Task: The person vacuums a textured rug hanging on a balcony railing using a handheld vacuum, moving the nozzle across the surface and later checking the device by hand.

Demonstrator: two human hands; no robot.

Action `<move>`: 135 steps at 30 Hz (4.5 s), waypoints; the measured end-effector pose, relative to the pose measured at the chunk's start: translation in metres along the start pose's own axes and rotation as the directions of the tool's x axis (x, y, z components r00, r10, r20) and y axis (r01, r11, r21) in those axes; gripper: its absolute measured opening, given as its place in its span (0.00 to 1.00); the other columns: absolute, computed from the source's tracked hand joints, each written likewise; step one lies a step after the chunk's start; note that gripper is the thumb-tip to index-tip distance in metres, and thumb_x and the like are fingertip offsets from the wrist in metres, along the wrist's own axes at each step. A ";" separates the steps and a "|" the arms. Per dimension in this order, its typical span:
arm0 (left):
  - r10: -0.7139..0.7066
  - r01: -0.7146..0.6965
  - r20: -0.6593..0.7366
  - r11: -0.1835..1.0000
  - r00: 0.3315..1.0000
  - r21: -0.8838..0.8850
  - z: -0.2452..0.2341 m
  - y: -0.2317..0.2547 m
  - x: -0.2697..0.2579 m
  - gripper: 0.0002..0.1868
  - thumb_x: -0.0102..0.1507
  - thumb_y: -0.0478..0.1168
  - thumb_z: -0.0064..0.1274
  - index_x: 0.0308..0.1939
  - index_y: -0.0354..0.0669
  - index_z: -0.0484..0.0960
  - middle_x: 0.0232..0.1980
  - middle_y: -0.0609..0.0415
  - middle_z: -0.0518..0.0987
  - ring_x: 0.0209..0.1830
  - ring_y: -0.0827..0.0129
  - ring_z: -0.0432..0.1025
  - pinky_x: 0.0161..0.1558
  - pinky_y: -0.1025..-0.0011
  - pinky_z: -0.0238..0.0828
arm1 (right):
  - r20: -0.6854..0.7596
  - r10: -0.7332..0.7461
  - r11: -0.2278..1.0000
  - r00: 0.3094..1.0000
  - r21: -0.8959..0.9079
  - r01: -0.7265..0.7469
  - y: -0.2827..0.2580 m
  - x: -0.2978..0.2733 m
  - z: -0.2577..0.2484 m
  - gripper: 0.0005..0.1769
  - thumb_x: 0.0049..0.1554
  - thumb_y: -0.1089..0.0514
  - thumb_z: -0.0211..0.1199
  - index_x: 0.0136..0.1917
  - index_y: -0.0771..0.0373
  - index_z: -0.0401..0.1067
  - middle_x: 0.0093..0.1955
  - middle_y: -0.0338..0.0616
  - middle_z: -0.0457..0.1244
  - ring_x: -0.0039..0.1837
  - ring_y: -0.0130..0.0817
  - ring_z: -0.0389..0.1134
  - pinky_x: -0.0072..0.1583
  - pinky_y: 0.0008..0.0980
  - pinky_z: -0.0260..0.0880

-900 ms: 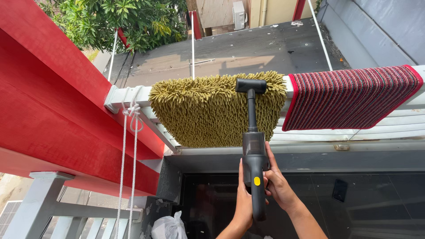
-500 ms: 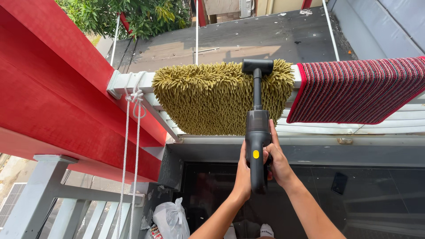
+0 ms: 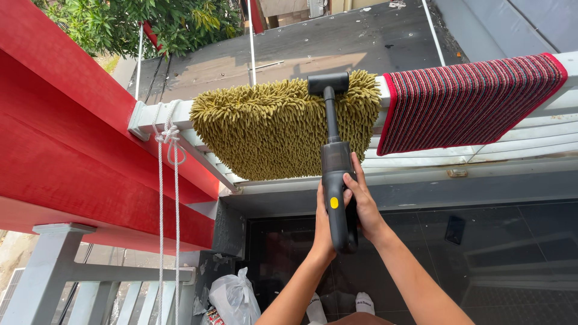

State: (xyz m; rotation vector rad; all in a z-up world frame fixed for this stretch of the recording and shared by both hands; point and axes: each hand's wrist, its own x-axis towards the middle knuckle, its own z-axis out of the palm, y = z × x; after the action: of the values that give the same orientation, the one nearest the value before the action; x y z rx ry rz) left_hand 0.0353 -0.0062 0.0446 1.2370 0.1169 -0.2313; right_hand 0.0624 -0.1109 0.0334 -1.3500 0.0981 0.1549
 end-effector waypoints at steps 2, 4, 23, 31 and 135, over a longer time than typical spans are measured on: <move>0.108 -0.108 0.011 0.990 0.994 0.093 -0.001 -0.007 -0.005 0.41 0.66 0.55 0.50 0.78 0.47 0.51 0.67 0.45 0.70 0.61 0.65 0.71 0.56 0.66 0.72 | -0.015 0.044 0.995 0.999 0.093 -0.043 -0.004 -0.009 0.003 0.47 0.57 0.34 0.49 0.83 0.37 0.33 0.85 0.43 0.37 0.84 0.46 0.39 0.78 0.47 0.44; 0.136 -0.139 0.036 0.984 0.990 0.113 -0.006 -0.022 -0.013 0.39 0.69 0.53 0.48 0.79 0.47 0.50 0.66 0.44 0.70 0.60 0.64 0.69 0.57 0.66 0.71 | -0.045 0.071 0.992 0.996 0.106 -0.066 -0.004 -0.017 0.003 0.48 0.56 0.33 0.49 0.83 0.36 0.34 0.85 0.42 0.38 0.84 0.46 0.39 0.77 0.48 0.44; 0.092 -0.080 0.088 0.989 0.992 -0.127 -0.006 -0.025 -0.024 0.35 0.69 0.47 0.50 0.78 0.53 0.55 0.69 0.57 0.70 0.68 0.74 0.66 0.65 0.74 0.65 | -0.174 -0.005 0.999 0.985 -0.032 0.000 0.001 -0.035 0.009 0.43 0.61 0.33 0.46 0.84 0.42 0.40 0.87 0.36 0.37 0.85 0.35 0.35 0.77 0.41 0.36; -0.060 0.065 0.046 0.989 0.997 -0.132 0.012 0.006 0.026 0.32 0.68 0.50 0.50 0.74 0.49 0.62 0.56 0.47 0.76 0.43 0.69 0.69 0.40 0.69 0.68 | -0.116 -0.024 0.996 0.993 0.078 0.033 -0.023 0.021 -0.002 0.43 0.62 0.34 0.47 0.84 0.44 0.40 0.86 0.41 0.41 0.83 0.37 0.45 0.77 0.37 0.46; -0.134 0.135 0.022 0.965 0.991 -0.224 -0.111 0.048 -0.025 0.54 0.56 0.54 0.51 0.83 0.56 0.44 0.55 0.43 0.70 0.43 0.65 0.69 0.43 0.71 0.70 | 0.076 -0.033 0.997 0.997 0.077 0.027 0.032 0.029 0.101 0.56 0.54 0.25 0.52 0.84 0.40 0.29 0.84 0.49 0.41 0.81 0.46 0.47 0.74 0.45 0.51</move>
State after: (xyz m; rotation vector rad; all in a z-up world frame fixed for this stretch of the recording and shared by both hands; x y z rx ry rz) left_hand 0.0268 0.1161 0.0580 1.0031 0.2159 -0.3315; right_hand 0.0840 -0.0039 0.0199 -1.2678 0.0189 0.1761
